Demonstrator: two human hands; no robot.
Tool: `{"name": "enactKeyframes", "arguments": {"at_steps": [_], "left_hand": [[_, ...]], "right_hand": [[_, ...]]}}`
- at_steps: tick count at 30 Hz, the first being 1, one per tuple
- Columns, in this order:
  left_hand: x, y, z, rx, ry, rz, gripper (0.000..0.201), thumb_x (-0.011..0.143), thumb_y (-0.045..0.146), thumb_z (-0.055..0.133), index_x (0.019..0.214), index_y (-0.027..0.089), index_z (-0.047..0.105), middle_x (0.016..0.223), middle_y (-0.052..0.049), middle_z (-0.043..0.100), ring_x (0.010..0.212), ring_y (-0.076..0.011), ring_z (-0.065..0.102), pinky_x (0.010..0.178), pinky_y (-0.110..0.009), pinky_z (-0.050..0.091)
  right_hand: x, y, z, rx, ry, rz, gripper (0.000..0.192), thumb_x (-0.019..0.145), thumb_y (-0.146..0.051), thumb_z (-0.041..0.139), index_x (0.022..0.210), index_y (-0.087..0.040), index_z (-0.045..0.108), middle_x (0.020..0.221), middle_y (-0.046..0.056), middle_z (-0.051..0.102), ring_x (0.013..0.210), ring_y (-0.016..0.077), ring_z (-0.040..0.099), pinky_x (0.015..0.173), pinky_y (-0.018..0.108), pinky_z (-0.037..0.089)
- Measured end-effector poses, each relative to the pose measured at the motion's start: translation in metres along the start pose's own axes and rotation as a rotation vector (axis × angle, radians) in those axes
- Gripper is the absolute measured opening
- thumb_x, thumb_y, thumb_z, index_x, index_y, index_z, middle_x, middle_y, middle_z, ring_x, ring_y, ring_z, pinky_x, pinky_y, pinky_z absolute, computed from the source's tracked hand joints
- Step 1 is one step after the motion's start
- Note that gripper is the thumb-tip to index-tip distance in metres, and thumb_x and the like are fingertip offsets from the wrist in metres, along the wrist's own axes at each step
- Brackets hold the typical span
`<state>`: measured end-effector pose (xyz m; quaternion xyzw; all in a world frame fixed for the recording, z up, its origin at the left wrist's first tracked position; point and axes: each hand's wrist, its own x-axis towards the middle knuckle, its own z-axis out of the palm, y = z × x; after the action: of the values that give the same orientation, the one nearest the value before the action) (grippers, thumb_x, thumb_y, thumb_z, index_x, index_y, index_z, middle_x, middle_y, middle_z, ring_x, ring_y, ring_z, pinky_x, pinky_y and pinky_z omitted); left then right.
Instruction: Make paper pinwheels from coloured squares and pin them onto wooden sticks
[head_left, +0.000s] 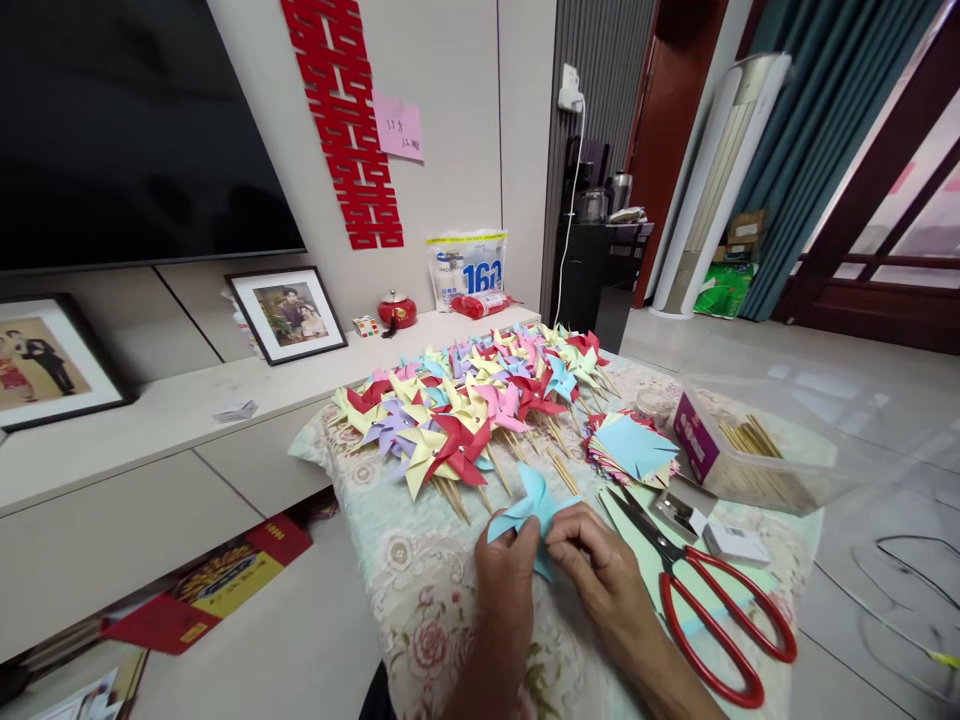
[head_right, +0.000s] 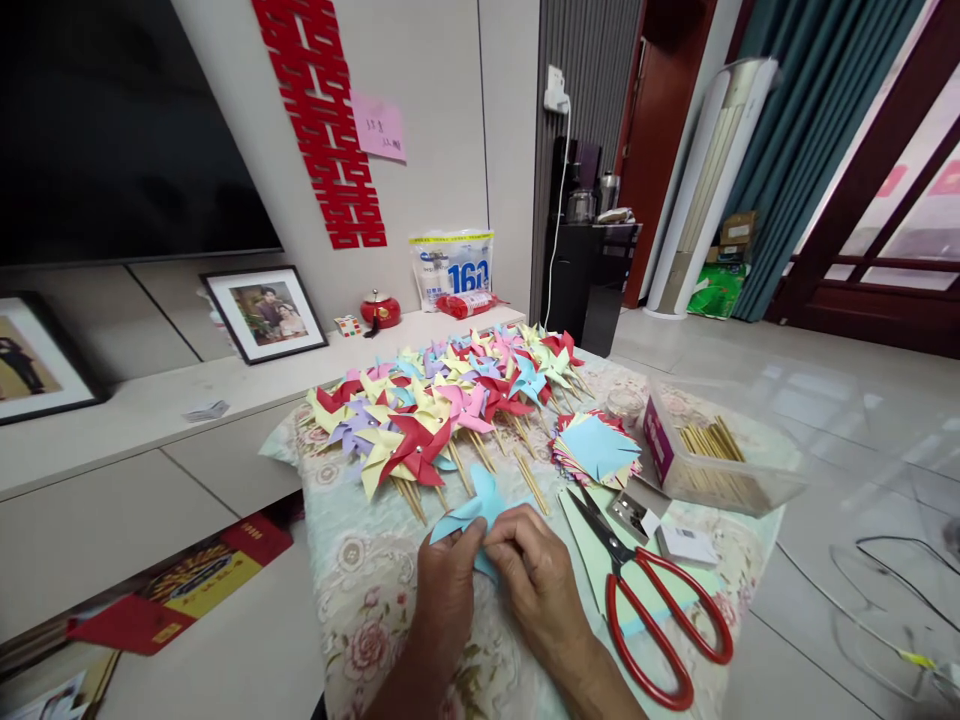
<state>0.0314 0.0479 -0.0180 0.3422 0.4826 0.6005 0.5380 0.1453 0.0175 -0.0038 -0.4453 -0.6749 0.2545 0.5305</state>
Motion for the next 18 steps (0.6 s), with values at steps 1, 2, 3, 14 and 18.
{"name": "enactKeyframes", "arguments": {"at_steps": [1, 2, 3, 14, 18], "left_hand": [[-0.0001, -0.0005, -0.0003, -0.027, -0.012, 0.0, 0.015, 0.067, 0.028, 0.072, 0.065, 0.016, 0.063, 0.061, 0.002, 0.06, 0.06, -0.0142, 0.051, 0.061, -0.026, 0.044], [-0.0002, -0.0011, -0.0007, -0.048, -0.019, -0.004, 0.015, 0.068, 0.028, 0.072, 0.068, 0.015, 0.064, 0.063, 0.002, 0.062, 0.061, -0.0144, 0.052, 0.061, -0.026, 0.045], [-0.0003, -0.0018, -0.0011, -0.057, -0.024, -0.013, 0.016, 0.068, 0.029, 0.072, 0.071, 0.014, 0.066, 0.065, 0.001, 0.063, 0.061, -0.0145, 0.053, 0.061, -0.026, 0.045], [-0.002, -0.001, 0.0015, -0.058, -0.083, -0.021, 0.014, 0.068, 0.025, 0.074, 0.074, 0.014, 0.066, 0.067, 0.001, 0.065, 0.064, -0.0137, 0.056, 0.062, -0.024, 0.047], [-0.0022, -0.0053, 0.0011, -0.075, -0.12, -0.037, 0.012, 0.07, 0.024, 0.073, 0.071, 0.017, 0.064, 0.059, 0.005, 0.058, 0.06, -0.0129, 0.053, 0.058, -0.023, 0.044]], "right_hand": [[0.0003, 0.0008, -0.0017, 0.01, 0.049, 0.007, 0.017, 0.096, -0.023, 0.055, 0.081, -0.024, 0.063, 0.087, 0.002, 0.061, 0.086, 0.0188, 0.059, 0.078, 0.029, 0.044], [0.0007, 0.002, -0.0034, 0.018, 0.098, 0.024, 0.016, 0.095, -0.024, 0.056, 0.08, -0.024, 0.064, 0.095, 0.004, 0.061, 0.096, 0.0207, 0.059, 0.085, 0.031, 0.043], [0.0012, 0.0034, -0.0048, 0.027, 0.138, 0.052, 0.016, 0.094, -0.025, 0.058, 0.08, -0.024, 0.065, 0.104, 0.005, 0.061, 0.106, 0.0227, 0.057, 0.092, 0.033, 0.041], [0.0044, 0.0073, -0.0023, 0.12, 0.108, 0.277, 0.017, 0.086, -0.035, 0.068, 0.075, -0.023, 0.07, 0.149, 0.009, 0.044, 0.141, 0.0324, 0.034, 0.113, 0.049, 0.022], [0.0054, 0.0107, -0.0018, 0.127, 0.113, 0.301, 0.015, 0.083, -0.034, 0.069, 0.074, -0.023, 0.071, 0.146, 0.011, 0.048, 0.14, 0.0328, 0.035, 0.113, 0.05, 0.023]]}}
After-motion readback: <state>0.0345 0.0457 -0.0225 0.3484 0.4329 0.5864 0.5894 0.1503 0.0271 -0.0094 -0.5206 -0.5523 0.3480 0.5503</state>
